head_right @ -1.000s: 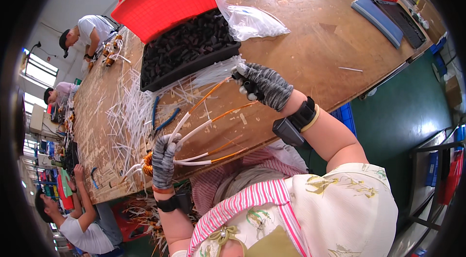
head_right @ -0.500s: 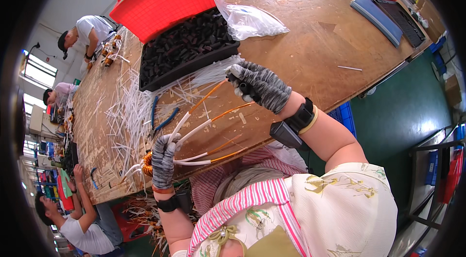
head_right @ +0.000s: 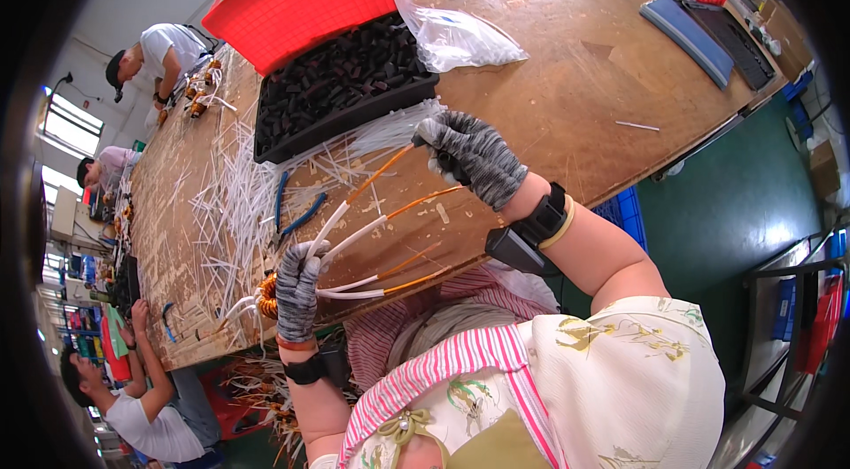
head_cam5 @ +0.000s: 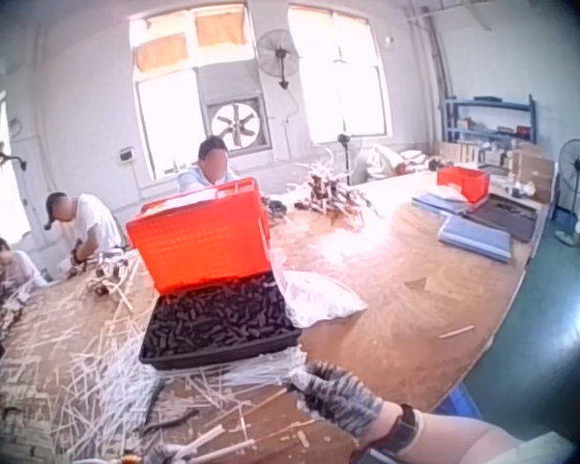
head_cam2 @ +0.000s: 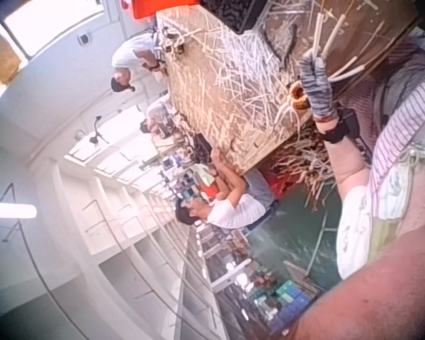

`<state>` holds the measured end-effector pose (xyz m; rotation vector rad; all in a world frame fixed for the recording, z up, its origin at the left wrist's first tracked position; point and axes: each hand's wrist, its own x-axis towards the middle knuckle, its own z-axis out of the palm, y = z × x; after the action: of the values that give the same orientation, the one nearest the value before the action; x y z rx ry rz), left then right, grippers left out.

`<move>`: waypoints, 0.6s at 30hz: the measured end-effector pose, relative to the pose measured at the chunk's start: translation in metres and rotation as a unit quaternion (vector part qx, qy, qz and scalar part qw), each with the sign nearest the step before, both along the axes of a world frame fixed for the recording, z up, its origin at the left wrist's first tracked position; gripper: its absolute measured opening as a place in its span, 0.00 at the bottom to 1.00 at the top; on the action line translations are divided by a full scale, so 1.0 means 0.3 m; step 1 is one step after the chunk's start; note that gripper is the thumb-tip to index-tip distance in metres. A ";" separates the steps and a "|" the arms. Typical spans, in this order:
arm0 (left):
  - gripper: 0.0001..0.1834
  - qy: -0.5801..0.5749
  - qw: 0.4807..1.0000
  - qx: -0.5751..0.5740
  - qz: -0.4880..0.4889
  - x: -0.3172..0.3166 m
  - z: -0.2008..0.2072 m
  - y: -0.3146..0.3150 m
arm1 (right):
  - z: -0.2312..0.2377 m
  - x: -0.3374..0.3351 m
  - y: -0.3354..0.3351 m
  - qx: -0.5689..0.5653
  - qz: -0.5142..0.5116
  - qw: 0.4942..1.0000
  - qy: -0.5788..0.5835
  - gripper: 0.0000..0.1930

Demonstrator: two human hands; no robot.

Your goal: Securing multiple insulated wires to a toroidal inductor core using plastic cable ties and trimming the excess with side cutters.

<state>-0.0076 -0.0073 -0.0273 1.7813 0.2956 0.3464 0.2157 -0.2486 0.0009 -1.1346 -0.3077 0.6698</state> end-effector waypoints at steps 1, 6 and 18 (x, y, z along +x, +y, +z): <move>0.11 0.008 1.000 0.007 0.000 -0.003 -0.004 0.004 | 0.000 -0.001 0.001 -0.001 0.000 1.000 0.000 0.13; 0.11 0.012 0.999 0.036 0.011 -0.011 -0.022 0.010 | 0.007 -0.050 0.034 0.009 0.077 0.996 0.042 0.14; 0.13 -0.001 0.993 0.121 0.000 -0.002 -0.029 0.004 | -0.027 -0.142 0.148 -0.070 0.158 0.984 -0.039 0.12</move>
<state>-0.0082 -0.0060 -0.0360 2.0194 0.2603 0.3988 0.1730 -0.2044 -0.0073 -1.2605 -0.5211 0.9399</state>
